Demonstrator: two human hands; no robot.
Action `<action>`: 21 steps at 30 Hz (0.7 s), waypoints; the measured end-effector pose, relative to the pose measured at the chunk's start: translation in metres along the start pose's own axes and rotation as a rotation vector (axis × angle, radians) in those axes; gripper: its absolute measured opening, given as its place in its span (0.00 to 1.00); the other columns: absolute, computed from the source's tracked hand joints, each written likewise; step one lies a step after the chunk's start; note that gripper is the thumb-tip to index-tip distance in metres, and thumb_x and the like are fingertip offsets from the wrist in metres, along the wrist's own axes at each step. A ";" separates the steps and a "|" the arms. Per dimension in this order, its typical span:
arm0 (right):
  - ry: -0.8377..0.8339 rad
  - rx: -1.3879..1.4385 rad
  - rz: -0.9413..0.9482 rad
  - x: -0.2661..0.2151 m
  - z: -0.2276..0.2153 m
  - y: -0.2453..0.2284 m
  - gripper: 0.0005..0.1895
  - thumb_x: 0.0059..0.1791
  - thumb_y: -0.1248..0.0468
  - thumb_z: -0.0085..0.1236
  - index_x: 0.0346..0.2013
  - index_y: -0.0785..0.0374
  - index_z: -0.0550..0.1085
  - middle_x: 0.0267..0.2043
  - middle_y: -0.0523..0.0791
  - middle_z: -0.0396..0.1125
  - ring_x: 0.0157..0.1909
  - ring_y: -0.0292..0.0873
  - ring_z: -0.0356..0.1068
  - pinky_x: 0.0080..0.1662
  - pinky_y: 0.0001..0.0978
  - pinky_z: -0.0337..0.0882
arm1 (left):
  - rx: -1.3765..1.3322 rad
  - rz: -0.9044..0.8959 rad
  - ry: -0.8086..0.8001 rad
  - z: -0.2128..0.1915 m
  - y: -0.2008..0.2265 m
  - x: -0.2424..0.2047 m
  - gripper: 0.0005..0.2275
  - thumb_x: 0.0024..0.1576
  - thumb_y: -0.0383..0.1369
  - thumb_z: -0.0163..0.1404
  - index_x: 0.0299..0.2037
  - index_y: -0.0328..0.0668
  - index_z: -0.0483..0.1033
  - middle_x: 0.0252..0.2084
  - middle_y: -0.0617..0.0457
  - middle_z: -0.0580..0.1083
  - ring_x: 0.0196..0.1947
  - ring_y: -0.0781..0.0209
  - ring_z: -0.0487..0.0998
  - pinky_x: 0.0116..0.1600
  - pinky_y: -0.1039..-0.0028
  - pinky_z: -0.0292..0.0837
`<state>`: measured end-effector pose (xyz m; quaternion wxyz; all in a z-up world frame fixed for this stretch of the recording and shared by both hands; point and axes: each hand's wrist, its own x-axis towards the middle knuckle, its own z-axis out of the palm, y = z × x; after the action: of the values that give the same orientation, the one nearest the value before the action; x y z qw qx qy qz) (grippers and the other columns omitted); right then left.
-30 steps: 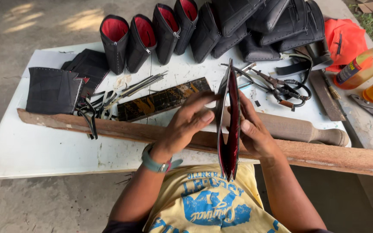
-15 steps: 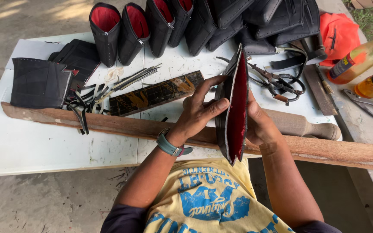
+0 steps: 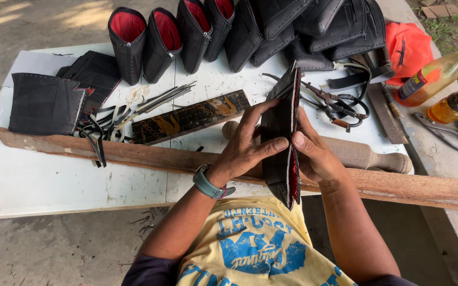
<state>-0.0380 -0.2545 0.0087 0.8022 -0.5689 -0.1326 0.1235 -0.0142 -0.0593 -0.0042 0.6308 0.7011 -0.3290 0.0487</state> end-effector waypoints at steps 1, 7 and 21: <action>-0.008 -0.002 -0.009 -0.001 0.001 0.000 0.62 0.42 0.37 0.65 0.78 0.59 0.43 0.76 0.57 0.48 0.76 0.57 0.50 0.68 0.46 0.60 | -0.005 0.005 -0.002 0.000 0.000 -0.001 0.38 0.60 0.57 0.54 0.73 0.41 0.58 0.68 0.39 0.63 0.72 0.43 0.66 0.70 0.59 0.71; -0.053 0.042 -0.036 -0.005 0.004 0.003 0.60 0.45 0.36 0.63 0.79 0.59 0.44 0.75 0.53 0.50 0.74 0.51 0.53 0.67 0.42 0.62 | -0.047 -0.083 0.009 -0.001 -0.002 -0.001 0.38 0.57 0.59 0.54 0.70 0.42 0.61 0.67 0.40 0.65 0.69 0.44 0.70 0.66 0.59 0.77; -0.051 0.011 -0.094 -0.006 0.005 0.009 0.61 0.45 0.36 0.64 0.79 0.59 0.42 0.73 0.55 0.52 0.73 0.53 0.55 0.67 0.44 0.64 | -0.030 0.021 -0.019 0.000 -0.002 -0.003 0.39 0.59 0.59 0.54 0.72 0.42 0.59 0.69 0.39 0.63 0.74 0.42 0.66 0.70 0.56 0.77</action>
<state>-0.0453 -0.2494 0.0017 0.8065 -0.5543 -0.1789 0.1010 -0.0159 -0.0581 -0.0077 0.6376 0.6884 -0.3429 0.0435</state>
